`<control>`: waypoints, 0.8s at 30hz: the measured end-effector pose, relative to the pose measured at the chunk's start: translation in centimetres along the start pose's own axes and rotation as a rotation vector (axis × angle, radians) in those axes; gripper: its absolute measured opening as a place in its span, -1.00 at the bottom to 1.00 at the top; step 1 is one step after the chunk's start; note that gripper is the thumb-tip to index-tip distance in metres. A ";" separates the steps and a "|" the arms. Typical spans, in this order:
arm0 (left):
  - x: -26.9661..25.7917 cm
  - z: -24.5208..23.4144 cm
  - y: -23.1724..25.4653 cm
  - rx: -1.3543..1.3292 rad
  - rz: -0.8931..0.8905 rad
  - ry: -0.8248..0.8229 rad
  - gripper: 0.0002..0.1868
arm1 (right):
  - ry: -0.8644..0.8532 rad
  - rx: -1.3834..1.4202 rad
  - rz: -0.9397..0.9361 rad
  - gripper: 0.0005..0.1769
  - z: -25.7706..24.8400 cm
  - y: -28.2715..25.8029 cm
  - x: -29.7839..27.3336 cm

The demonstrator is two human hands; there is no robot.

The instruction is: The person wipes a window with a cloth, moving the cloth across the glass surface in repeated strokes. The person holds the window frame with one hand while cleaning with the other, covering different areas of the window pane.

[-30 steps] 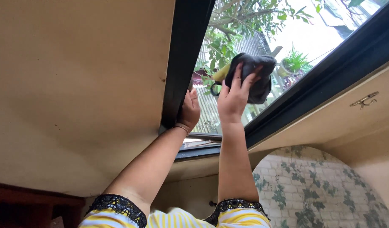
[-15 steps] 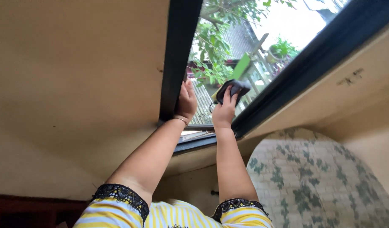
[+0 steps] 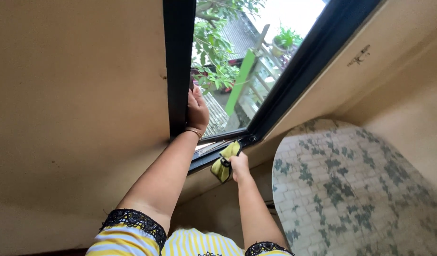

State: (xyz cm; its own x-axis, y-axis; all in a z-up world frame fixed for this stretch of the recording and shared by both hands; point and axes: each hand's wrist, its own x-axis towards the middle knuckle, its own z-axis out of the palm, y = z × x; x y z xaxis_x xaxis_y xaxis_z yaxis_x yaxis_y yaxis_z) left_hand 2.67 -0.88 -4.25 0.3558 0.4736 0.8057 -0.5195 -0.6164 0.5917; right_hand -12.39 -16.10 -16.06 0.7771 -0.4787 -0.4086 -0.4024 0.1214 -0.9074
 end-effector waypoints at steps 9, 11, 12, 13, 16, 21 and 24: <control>0.2 -0.8 1.6 -0.008 -0.004 -0.022 -0.72 | 0.108 -0.031 -0.017 -0.33 -1.3 2.0 -0.1; -0.9 0.7 -0.1 0.004 0.004 0.013 -0.71 | 0.135 0.067 -0.003 -0.33 -1.5 2.7 -0.6; -1.0 1.1 -0.4 -0.001 0.004 0.009 -0.71 | 0.141 0.070 -0.002 -0.33 -1.3 2.4 -1.0; -1.3 1.3 -0.7 0.010 0.005 0.007 -0.70 | 0.158 0.088 -0.003 -0.33 -1.2 2.2 -1.6; -0.8 0.1 0.7 0.007 -0.005 0.001 -0.70 | 0.176 0.122 0.002 -0.32 -0.9 2.7 -1.2; 0.1 -1.4 1.2 -0.034 -0.017 -0.009 -0.70 | 0.159 0.134 -0.040 -0.31 0.9 -1.7 -1.2; 2.1 -3.4 4.0 -0.162 -0.029 -0.068 -0.64 | 0.189 0.238 -0.115 -0.36 1.9 -8.3 -1.9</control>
State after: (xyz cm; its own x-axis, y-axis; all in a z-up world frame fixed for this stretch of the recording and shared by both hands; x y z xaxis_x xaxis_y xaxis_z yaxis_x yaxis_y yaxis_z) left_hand -1.35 -0.21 -0.24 0.4214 0.4431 0.7913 -0.6243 -0.4912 0.6075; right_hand -9.61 -14.53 -7.90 0.6981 -0.6516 -0.2968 -0.1756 0.2460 -0.9532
